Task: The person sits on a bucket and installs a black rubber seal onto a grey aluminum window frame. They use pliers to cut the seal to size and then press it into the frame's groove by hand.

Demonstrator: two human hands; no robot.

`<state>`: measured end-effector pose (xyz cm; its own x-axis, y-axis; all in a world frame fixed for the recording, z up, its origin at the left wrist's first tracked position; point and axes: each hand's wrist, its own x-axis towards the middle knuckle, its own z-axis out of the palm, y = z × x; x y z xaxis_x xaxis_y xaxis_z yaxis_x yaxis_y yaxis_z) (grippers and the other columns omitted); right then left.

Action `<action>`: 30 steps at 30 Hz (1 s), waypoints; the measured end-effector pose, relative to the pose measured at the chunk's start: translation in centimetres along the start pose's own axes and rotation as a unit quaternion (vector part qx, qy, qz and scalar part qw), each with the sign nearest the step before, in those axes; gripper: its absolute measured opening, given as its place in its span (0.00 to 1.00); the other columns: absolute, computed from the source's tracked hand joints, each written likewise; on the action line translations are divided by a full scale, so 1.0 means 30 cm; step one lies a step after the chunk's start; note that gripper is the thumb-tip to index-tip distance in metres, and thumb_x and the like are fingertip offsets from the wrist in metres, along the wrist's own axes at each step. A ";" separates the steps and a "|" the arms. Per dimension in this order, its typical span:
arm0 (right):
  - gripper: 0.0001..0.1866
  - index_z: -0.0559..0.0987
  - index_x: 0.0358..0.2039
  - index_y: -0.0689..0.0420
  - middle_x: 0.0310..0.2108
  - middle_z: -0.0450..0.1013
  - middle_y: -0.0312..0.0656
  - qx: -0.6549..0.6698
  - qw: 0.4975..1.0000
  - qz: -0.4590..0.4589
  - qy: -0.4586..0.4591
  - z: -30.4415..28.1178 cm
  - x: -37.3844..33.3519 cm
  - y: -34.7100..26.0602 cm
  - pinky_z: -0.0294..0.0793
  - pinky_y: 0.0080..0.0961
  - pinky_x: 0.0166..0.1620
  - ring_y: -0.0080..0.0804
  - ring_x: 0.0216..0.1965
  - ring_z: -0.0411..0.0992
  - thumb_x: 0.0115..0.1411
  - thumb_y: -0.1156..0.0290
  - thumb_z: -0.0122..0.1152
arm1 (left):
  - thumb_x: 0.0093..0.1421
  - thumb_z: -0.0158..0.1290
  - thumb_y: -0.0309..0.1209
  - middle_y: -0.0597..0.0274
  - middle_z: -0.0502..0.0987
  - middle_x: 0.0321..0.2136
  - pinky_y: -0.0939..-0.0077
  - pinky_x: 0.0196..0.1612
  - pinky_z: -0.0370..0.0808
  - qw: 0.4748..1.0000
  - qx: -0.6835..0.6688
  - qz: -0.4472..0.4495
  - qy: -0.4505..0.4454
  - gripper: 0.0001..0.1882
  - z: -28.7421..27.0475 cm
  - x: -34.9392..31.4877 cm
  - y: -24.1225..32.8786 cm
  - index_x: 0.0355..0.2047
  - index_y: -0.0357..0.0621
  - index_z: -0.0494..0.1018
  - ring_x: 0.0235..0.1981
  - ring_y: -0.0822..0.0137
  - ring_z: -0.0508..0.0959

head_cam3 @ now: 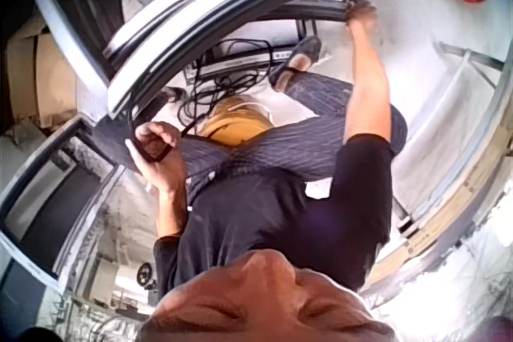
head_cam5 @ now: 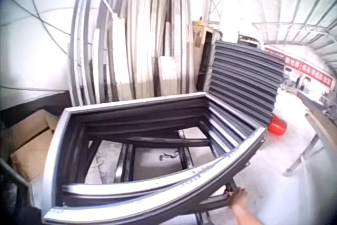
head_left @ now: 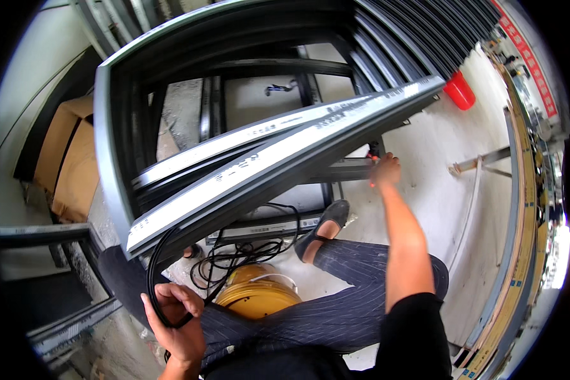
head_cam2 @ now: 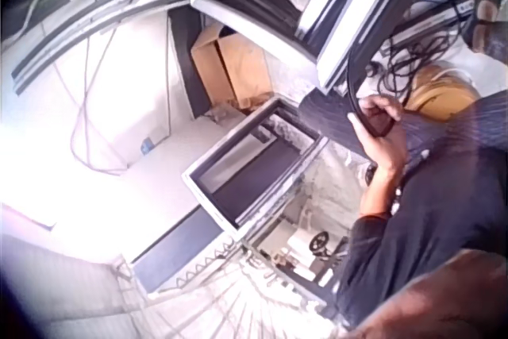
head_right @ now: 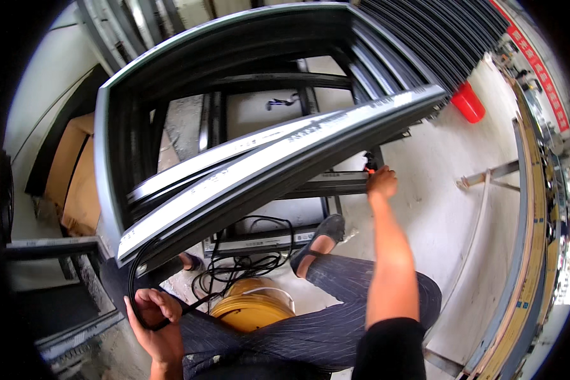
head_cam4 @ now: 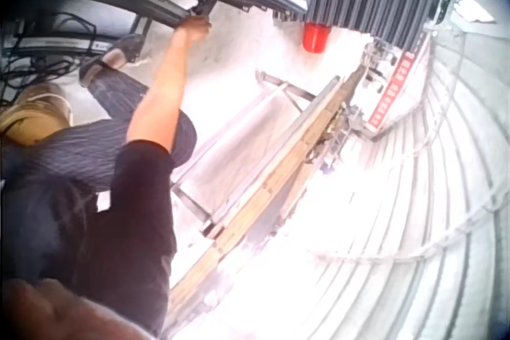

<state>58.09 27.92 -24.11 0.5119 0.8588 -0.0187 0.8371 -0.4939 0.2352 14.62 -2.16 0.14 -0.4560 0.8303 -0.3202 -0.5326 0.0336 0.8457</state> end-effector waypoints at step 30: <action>0.10 0.74 0.40 0.65 0.35 0.72 0.36 0.624 0.609 -0.242 -0.426 -0.717 -1.565 -0.596 0.71 0.17 0.36 0.17 0.33 0.70 0.60 0.74 0.62 | 0.58 0.57 0.28 0.68 0.72 0.28 0.82 0.34 0.68 0.976 0.210 0.047 -0.032 0.09 -0.502 0.386 0.055 0.36 0.36 0.72 0.30 0.78 0.70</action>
<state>14.94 -0.65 -6.53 -0.3843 0.8249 -0.4147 0.1517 -0.3866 -0.9097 -2.28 -0.88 -8.60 -0.4360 0.8734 -0.2170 -0.1453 0.1697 0.9747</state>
